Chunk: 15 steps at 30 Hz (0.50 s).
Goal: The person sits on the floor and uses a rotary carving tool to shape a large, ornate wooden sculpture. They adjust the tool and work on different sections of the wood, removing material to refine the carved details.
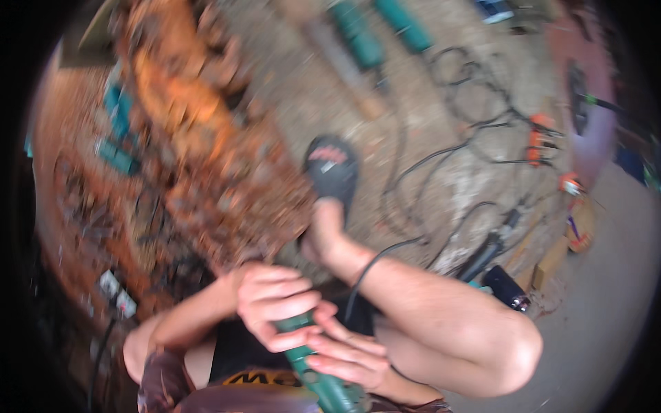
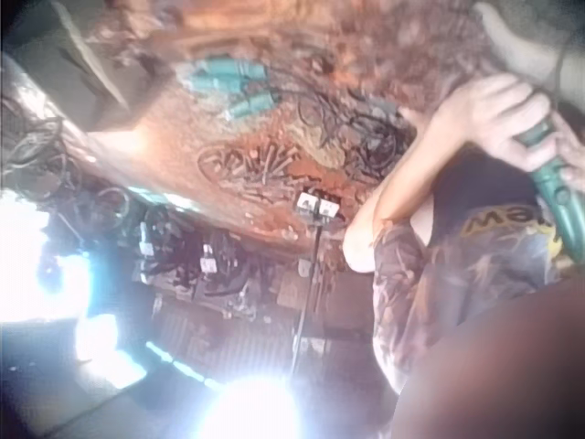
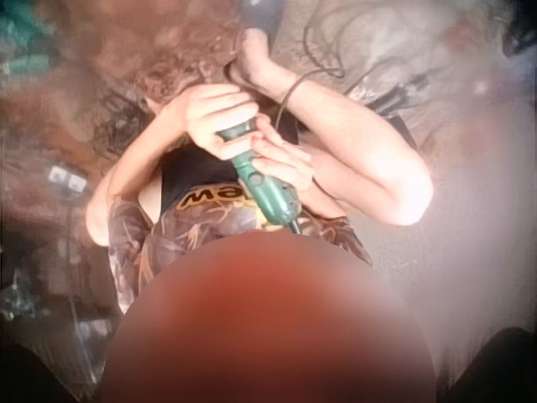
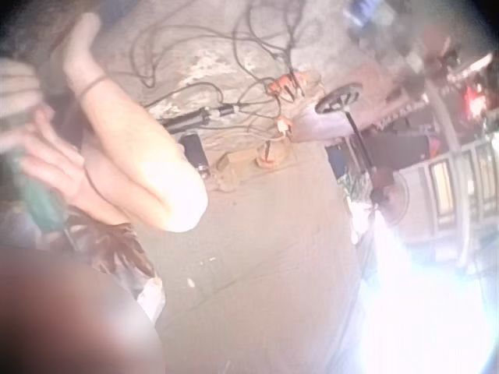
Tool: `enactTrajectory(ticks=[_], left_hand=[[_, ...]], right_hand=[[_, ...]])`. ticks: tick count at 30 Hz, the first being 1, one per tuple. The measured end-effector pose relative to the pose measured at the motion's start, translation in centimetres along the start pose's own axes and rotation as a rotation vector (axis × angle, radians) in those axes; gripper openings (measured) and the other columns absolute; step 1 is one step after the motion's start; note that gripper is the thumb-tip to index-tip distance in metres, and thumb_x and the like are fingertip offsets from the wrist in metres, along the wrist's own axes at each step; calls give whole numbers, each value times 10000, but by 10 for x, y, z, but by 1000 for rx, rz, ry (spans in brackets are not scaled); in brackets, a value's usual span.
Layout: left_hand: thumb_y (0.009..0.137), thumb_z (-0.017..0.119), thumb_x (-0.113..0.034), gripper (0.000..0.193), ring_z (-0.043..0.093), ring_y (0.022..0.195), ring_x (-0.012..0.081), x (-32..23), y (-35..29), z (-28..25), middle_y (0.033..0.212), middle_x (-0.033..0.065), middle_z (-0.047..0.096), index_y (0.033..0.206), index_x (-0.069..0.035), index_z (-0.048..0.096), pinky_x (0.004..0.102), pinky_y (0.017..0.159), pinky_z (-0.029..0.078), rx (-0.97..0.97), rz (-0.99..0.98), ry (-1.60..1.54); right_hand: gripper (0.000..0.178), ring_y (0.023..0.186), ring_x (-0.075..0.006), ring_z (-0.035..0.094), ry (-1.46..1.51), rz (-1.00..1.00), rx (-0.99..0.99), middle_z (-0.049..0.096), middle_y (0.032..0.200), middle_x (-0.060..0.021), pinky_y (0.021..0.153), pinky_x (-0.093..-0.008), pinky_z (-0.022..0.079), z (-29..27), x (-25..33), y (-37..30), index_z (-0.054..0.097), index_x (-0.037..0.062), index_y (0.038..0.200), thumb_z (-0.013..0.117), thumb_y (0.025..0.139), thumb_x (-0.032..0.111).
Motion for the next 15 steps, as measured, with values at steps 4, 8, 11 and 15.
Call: enactTrajectory(ticks=[4, 8, 11, 15], left_hand=[[810, 774, -170, 413, 710, 764, 228, 7, 11, -4, 966, 138, 724, 1191, -205, 616, 325, 691, 623, 71, -65, 44], [846, 762, -184, 403, 715, 800, 225, -4, 8, -3, 1018, 139, 723, 1222, -196, 617, 308, 708, 620, 121, -36, 32], [859, 755, -178, 412, 706, 805, 221, -7, 2, -2, 1016, 140, 721, 1245, -182, 611, 304, 698, 613, 119, -43, 48], [858, 760, -176, 420, 688, 776, 220, -5, -1, -1, 1020, 147, 713, 1249, -174, 608, 306, 676, 601, 127, -13, 27]], right_hand=[[362, 1412, -552, 458, 272, 4, 19, 572, 1451, -328, 1123, -602, 454, -1, 3, 10, 688, -1, 1262, 766, 911, 38], [338, 1413, -572, 431, 218, -105, -3, 573, 1437, -333, 1152, -619, 418, 3, 16, 4, 683, 39, 1185, 818, 875, 32], [386, 1365, -573, 486, 187, -83, -32, 614, 1394, -318, 1099, -600, 481, 5, 11, -1, 694, 52, 1173, 865, 828, 23], [425, 1385, -558, 483, 174, -141, -96, 611, 1406, -315, 1101, -588, 488, 2, 14, -1, 695, 10, 1268, 822, 866, 62]])
Point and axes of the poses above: each hand's wrist, its own y-axis towards the middle knuckle, its own z-axis out of the palm, x = y × z, the point moved 10 cm from there along y, towards the middle knuckle
